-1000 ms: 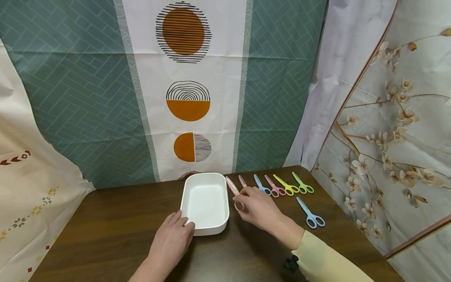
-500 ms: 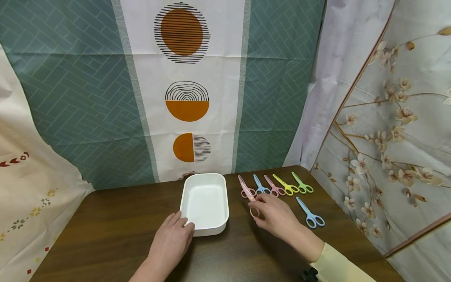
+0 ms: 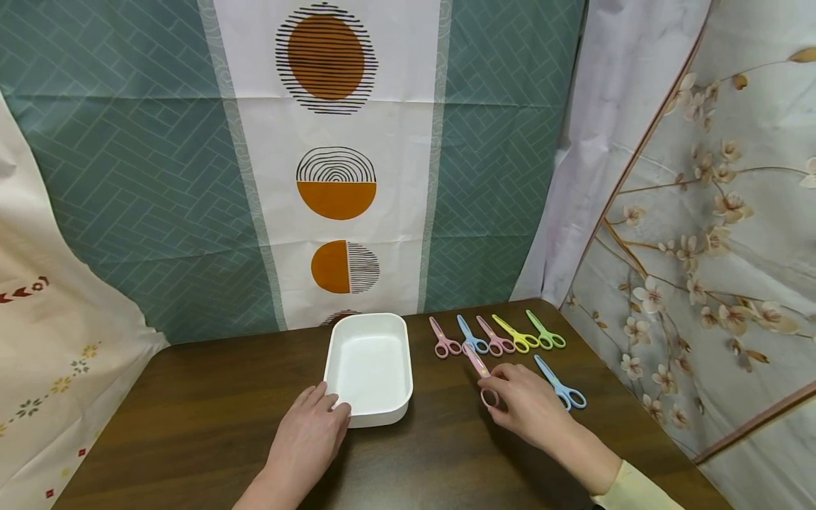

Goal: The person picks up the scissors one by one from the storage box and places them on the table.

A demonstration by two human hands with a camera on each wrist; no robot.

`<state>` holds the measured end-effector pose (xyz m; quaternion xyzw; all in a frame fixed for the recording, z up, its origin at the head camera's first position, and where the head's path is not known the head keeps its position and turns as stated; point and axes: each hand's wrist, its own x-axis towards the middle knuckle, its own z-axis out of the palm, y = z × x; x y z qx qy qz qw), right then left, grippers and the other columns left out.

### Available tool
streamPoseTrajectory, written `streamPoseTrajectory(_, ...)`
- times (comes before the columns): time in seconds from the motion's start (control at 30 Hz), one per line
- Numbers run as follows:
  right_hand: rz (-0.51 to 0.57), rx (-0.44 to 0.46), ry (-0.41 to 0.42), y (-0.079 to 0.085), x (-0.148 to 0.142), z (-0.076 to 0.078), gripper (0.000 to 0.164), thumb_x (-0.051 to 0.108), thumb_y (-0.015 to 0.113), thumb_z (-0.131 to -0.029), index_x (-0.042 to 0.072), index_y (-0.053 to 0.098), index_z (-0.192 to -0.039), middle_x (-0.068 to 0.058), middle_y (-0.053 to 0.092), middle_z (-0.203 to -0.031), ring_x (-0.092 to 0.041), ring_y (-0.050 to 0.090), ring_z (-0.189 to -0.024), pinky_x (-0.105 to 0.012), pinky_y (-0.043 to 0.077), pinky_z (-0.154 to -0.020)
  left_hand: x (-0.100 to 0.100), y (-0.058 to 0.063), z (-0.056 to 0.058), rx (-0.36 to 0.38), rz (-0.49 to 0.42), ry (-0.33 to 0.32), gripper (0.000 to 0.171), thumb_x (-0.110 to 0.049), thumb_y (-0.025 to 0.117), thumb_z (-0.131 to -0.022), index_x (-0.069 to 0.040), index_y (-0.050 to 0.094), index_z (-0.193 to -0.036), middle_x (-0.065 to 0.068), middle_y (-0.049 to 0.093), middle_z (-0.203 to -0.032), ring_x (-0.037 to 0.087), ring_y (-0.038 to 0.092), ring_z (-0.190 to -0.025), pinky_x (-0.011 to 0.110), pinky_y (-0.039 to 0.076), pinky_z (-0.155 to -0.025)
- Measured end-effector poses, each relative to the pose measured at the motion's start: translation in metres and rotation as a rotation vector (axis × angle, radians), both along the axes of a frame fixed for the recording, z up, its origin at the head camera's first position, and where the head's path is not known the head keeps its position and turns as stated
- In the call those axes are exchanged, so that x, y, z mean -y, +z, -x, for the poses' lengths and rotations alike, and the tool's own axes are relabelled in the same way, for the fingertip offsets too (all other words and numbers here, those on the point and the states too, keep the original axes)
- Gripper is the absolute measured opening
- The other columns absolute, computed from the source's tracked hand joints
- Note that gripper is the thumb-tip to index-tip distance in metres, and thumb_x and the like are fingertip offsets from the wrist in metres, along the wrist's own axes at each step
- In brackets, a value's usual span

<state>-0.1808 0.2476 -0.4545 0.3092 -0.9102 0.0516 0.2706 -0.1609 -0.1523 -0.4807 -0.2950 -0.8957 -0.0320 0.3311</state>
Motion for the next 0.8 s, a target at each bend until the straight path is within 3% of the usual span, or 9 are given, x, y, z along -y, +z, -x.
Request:
streamPoseTrajectory(0.17,0.006,0.002,-0.008,-0.003,-0.005,-0.003,0.039,0.017,0.099,-0.072,0.023,0.079,-0.105,0.003,0.068,-0.100,-0.018,0.061,-0.083,-0.032,0.051,-0.064,0.001,0.000,0.000,0.000,-0.004,-0.002,0.027,-0.008,0.094,-0.079,-0.013,0.067,-0.080,0.011,0.076,-0.088,0.042,0.075,-0.110,0.055,0.061,-0.100)
streamPoseTrajectory(0.4,-0.009,0.091,-0.046,-0.008,-0.013,-0.005,0.037,0.016,0.097,-0.075,0.022,0.081,-0.108,0.002,0.068,-0.100,-0.019,0.062,-0.083,-0.034,0.052,-0.065,0.001,-0.002,0.001,-0.015,-0.004,-0.008,0.027,-0.008,0.094,-0.078,-0.013,0.067,-0.080,0.011,0.075,-0.087,0.042,0.076,-0.109,0.055,0.062,-0.099)
streamPoseTrajectory(0.8,-0.003,0.240,-0.113,-0.017,-0.020,-0.006,0.027,0.015,0.092,-0.082,0.025,0.080,-0.104,0.008,0.064,-0.097,-0.012,0.057,-0.082,-0.027,0.045,-0.061,0.001,-0.003,0.002,-0.027,-0.013,-0.019,0.028,-0.007,0.094,-0.076,-0.013,0.067,-0.079,0.011,0.075,-0.086,0.043,0.076,-0.107,0.056,0.062,-0.098)
